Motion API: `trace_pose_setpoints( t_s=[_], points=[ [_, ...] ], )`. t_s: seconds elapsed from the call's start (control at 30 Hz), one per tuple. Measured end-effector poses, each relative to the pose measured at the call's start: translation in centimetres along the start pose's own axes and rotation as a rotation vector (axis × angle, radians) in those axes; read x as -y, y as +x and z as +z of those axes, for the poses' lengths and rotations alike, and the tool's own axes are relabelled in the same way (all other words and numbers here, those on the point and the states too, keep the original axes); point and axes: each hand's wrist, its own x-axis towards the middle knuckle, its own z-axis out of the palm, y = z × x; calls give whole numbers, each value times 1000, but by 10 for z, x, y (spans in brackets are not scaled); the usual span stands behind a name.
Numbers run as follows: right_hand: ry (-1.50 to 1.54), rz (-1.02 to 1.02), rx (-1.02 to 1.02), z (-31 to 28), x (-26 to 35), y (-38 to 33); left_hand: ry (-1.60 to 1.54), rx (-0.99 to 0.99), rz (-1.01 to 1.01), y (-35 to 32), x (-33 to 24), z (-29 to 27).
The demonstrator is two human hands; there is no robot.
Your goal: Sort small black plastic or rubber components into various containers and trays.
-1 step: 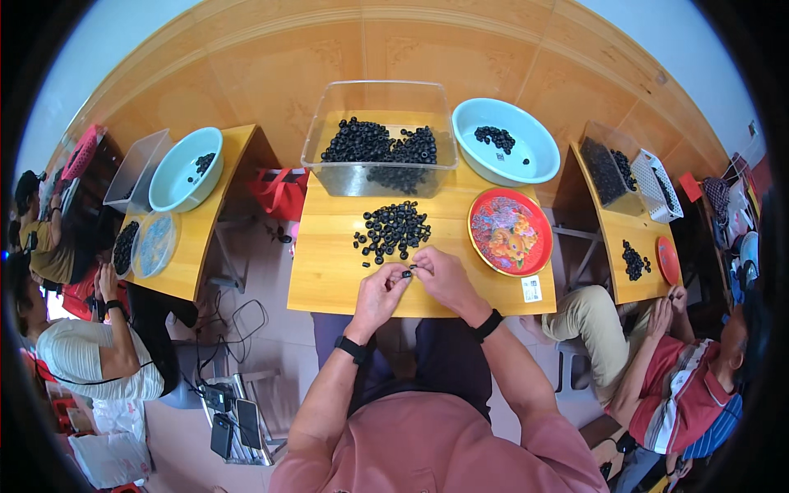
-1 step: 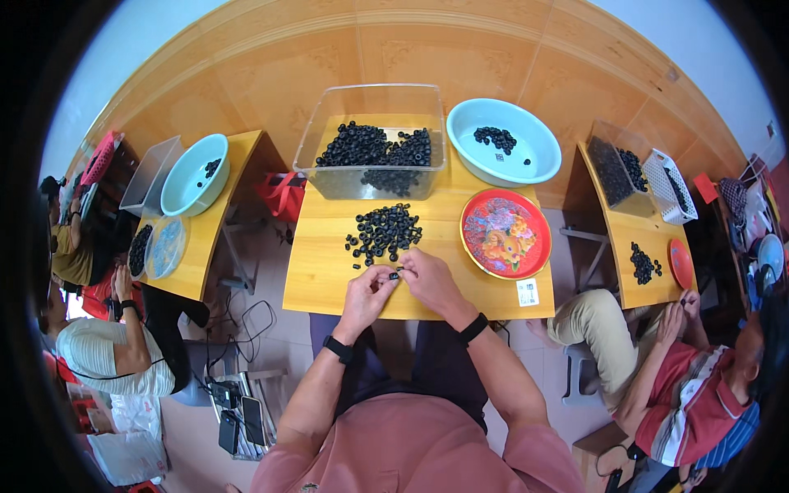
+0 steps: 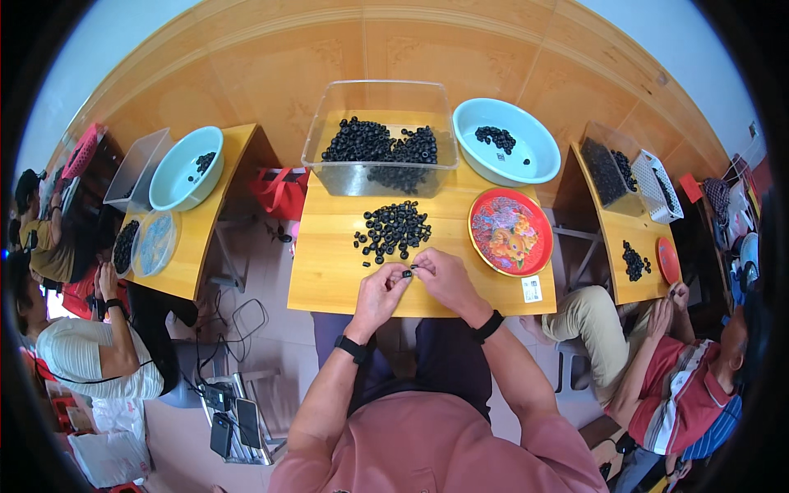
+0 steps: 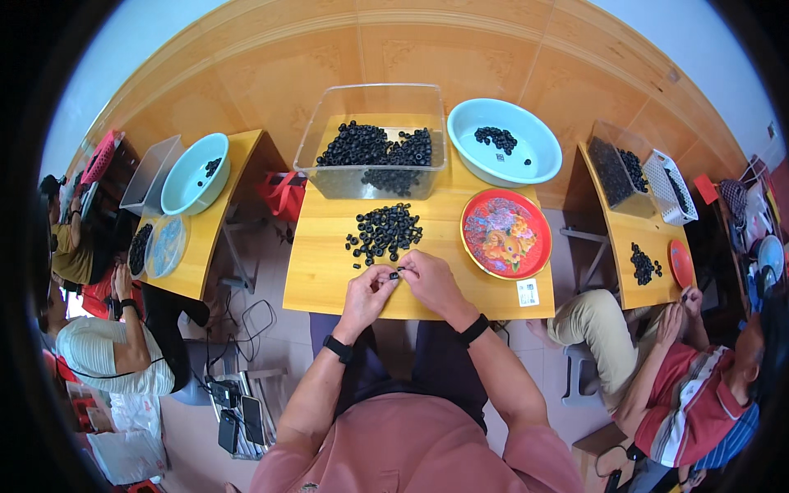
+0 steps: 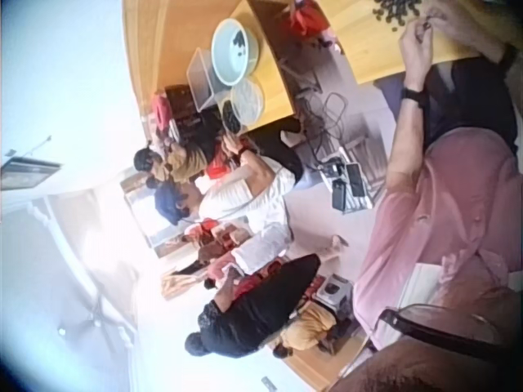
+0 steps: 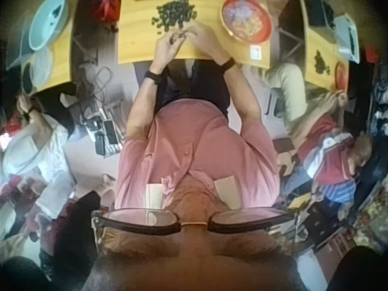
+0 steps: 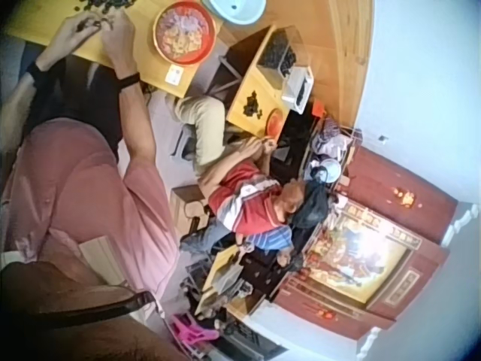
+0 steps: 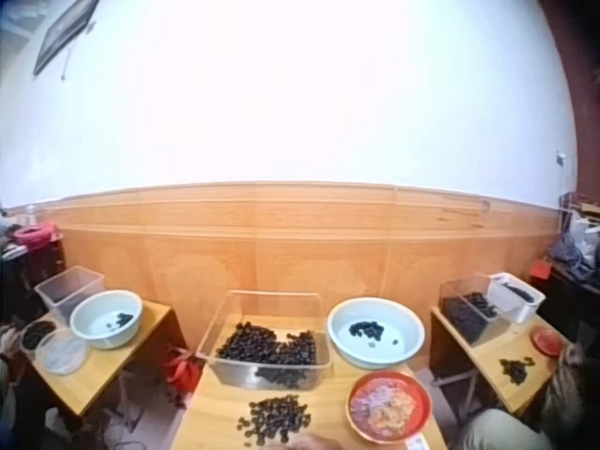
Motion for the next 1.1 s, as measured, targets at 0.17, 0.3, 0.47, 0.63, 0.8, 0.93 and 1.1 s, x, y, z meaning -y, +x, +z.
trace_pose_setpoints(
  t_s=[0.17, 0.3, 0.47, 0.63, 0.8, 0.93, 1.1],
  points=[
    [-112, -145, -13, -5, 4, -6, 40, 16, -15, 0, -1, -2],
    [-177, -287, -45, -2, 2, -9, 22, 10, -18, 0, -3, -2],
    [-299, -371, -35, 1, 0, -10, 11, 17, -29, 0, -2, -3],
    [-293, -363, -22, 3, 1, -8, 32, 47, -60, 0, -2, -5],
    [-196, -181, 9, 0, 7, -6, 3, 86, -57, 1, 0, -6],
    [-246, -179, 31, 2, 8, -4, -25, 97, -58, 1, 2, -6],
    [-368, -228, 42, 7, 6, -4, -14, 119, -134, 1, -3, -8]
  ],
)
